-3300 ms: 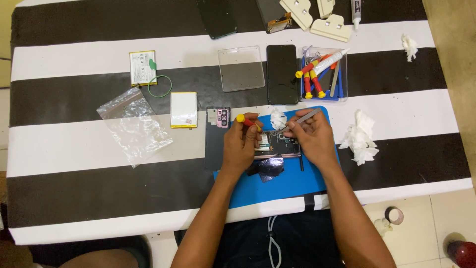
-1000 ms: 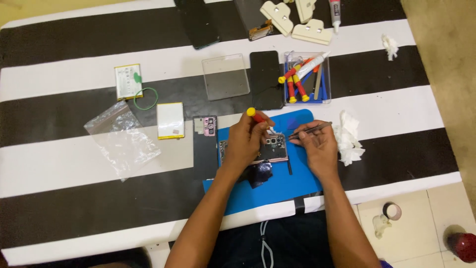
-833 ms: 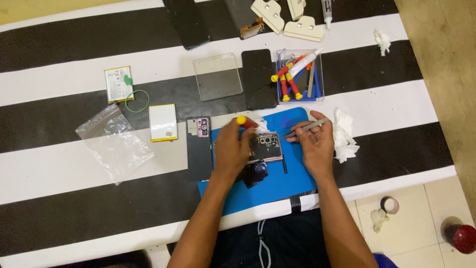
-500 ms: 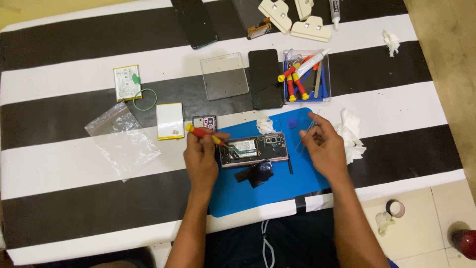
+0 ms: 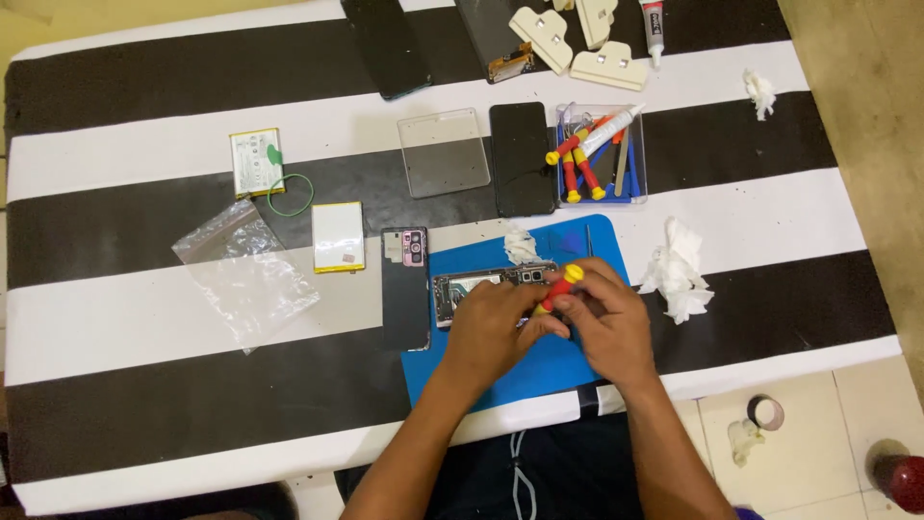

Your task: Disassembling a smartphone to remove internal components like the battery connector using a screwdriver and prying tools.

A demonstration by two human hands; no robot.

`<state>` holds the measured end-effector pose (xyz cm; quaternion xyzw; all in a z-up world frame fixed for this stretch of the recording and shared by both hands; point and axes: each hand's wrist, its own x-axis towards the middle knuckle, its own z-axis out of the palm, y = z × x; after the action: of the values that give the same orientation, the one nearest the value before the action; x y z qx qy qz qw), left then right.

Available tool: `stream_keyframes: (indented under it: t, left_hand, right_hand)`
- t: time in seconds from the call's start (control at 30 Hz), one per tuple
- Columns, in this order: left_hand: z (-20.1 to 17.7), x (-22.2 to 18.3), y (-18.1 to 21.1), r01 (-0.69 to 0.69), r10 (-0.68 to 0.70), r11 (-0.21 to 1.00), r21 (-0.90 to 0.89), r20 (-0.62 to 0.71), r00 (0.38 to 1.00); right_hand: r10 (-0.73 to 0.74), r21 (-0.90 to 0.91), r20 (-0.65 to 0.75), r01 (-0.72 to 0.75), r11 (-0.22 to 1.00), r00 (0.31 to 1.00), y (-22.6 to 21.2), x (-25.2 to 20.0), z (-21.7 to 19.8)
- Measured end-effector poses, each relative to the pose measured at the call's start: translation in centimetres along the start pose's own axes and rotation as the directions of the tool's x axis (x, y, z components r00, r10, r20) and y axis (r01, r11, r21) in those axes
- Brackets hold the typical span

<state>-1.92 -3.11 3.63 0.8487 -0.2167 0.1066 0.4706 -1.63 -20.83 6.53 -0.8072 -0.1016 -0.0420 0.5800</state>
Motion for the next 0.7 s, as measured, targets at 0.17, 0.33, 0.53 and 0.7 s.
stream_keyframes:
  t: [0.17,0.33,0.53,0.7]
  left_hand:
    - [-2.0,0.9,0.0,0.023,-0.023,0.999,0.033,-0.024,0.999]
    - [-1.0,-0.6,-4.4,0.083,-0.055,0.945,0.315,-0.098,0.994]
    - [-0.3,-1.3,-4.6,0.081,-0.037,0.939,0.335,-0.136,0.99]
    - [0.3,-1.6,-5.3,0.069,-0.013,0.925,0.374,-0.151,0.988]
  right_hand:
    - [-0.054,0.066,-0.193,0.068,0.995,0.98,0.3,-0.4,-1.4]
    - [-0.245,-0.013,-0.305,0.253,0.967,0.92,3.1,0.9,-1.8]
    - [-0.345,-0.134,-0.291,0.319,0.938,0.892,5.5,1.1,-0.7]
    - [-0.386,-0.202,-0.292,0.338,0.919,0.875,5.5,1.2,-0.3]
